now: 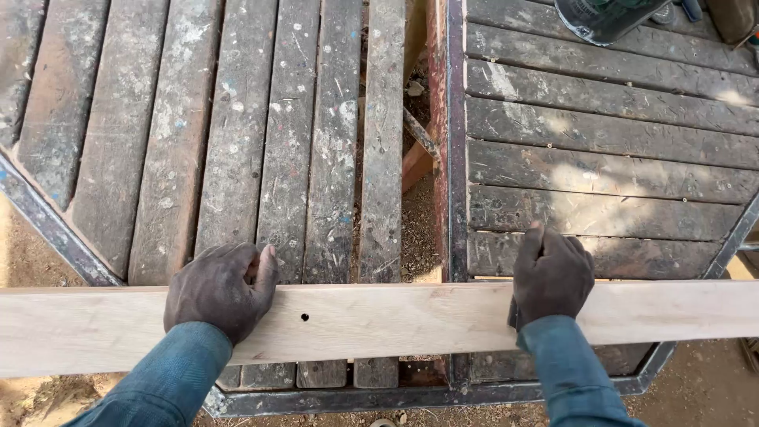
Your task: Sanding the edges of a long wooden plank manually using an abrasive material
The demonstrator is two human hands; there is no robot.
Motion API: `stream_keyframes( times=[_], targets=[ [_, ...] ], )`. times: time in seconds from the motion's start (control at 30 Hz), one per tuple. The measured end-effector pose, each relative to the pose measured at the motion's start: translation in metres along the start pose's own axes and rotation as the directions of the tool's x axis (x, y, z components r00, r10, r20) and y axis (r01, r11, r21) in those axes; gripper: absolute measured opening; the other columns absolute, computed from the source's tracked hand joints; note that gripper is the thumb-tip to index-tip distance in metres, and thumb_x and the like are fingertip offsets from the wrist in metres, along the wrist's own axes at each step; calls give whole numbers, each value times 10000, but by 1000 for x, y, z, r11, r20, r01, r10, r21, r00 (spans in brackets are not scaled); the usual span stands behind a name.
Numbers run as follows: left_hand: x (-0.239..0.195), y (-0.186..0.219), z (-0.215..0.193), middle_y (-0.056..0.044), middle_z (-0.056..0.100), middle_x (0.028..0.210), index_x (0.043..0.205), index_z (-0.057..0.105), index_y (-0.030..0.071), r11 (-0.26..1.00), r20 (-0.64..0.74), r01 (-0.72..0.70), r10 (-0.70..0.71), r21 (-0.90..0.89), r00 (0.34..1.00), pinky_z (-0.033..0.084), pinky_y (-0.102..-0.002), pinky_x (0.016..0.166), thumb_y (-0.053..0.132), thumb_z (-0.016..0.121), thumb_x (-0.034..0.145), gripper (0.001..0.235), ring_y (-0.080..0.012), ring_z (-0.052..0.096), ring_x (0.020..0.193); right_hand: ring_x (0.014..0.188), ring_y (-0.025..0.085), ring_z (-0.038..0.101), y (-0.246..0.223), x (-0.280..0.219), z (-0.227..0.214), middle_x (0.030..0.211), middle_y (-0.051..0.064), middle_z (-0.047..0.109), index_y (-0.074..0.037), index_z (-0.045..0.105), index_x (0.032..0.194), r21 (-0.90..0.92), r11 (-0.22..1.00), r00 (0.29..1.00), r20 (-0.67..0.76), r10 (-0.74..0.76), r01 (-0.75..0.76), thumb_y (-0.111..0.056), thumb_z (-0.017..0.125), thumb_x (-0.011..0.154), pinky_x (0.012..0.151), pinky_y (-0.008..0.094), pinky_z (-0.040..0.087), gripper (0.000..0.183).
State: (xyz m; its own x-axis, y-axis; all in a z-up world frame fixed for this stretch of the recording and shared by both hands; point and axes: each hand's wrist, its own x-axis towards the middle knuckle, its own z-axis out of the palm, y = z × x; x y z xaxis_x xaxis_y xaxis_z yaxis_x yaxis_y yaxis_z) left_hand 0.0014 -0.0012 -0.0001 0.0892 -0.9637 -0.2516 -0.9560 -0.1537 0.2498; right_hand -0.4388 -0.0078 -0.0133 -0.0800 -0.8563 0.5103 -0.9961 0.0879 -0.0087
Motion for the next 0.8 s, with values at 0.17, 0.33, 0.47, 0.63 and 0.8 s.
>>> stream_keyframes(
  times=[0.17,0.33,0.47,0.63,0.8],
  targets=[
    [-1,7,-11,-17,700,792,803,645,240,1000,15,-8,9,-15,1000,588,-462,803,611,392,1008,494,-267,710,979,767,336,666,-156,-29,5,621,119,604,-115,606,624,227,971,995,35,-89,79,-234,636,971,797,426,511,368],
    [-5,17,-6,-15,749,907,952,708,253,999,43,-35,34,18,998,595,-451,906,581,288,1033,539,-246,700,1116,683,282,626,-209,-15,-33,579,83,562,-167,558,561,375,886,960,-57,-273,274,-309,640,940,662,391,511,414],
    [-2,50,26,-42,727,894,892,690,253,996,13,-94,94,-9,995,586,-464,908,644,308,1007,558,-262,697,1069,671,272,624,-210,-15,-29,579,85,558,-169,552,570,351,896,962,-79,-261,271,-330,620,957,641,386,504,425],
    [-9,82,4,-91,711,812,804,670,189,990,28,49,-45,-131,999,595,-485,813,602,314,1029,590,-303,713,950,675,280,626,-199,-18,-27,588,84,566,-165,559,590,429,865,963,-53,-264,261,-330,608,977,636,390,514,424],
    [-4,92,-6,-86,711,827,797,697,178,985,166,104,-80,-138,983,587,-477,828,603,290,1007,625,-309,703,984,757,389,661,-81,-4,-6,648,172,611,-83,639,660,225,974,993,104,-64,40,-310,655,1013,721,474,518,421]
  ],
)
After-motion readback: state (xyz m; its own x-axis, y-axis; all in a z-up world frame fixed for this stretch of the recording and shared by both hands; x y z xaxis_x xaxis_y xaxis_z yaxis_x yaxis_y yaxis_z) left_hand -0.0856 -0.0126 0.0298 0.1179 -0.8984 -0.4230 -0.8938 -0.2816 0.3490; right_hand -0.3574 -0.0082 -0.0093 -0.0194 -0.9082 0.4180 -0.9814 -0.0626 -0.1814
